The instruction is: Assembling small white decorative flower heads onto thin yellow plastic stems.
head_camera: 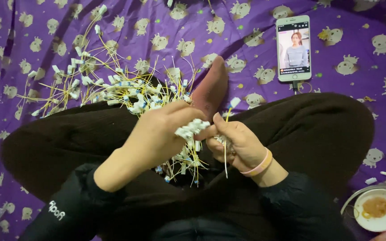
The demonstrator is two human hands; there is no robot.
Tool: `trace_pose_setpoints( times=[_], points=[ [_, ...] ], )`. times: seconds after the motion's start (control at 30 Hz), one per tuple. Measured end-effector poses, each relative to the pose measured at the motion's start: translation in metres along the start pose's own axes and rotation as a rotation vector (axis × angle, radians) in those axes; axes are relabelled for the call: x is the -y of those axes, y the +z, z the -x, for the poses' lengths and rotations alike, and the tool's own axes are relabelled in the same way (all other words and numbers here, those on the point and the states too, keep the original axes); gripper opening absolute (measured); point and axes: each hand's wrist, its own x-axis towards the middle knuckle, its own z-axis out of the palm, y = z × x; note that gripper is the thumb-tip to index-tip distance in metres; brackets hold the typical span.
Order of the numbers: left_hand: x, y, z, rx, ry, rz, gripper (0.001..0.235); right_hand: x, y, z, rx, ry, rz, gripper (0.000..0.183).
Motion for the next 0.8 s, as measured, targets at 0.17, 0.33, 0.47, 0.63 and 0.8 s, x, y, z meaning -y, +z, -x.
trace_pose_setpoints(
  times=[0.17, 0.33, 0.47, 0.63, 0.8],
  points=[
    [-0.001, -0.006, -0.014, 0.056, -0.217, 0.220, 0.033, -0.012, -0.007, 0.002, 0.170, 0.013, 0.219, 0.050],
    [0.007, 0.005, -0.031, 0.166, -0.443, 0.437, 0.019, -0.004, -0.004, 0.002, 0.326, -0.059, 0.458, 0.044],
    [-0.006, -0.003, -0.044, 0.192, -0.504, 0.434, 0.016, 0.001, 0.002, 0.004, 0.167, -0.135, 0.593, 0.040],
    [-0.005, 0.009, -0.041, 0.204, -0.512, 0.219, 0.019, 0.001, -0.007, -0.001, 0.174, -0.108, 0.852, 0.038],
    [0.001, -0.001, -0.038, -0.118, -0.584, 0.472, 0.017, -0.013, -0.026, -0.013, 0.028, -0.284, 0.527, 0.026]
  ],
)
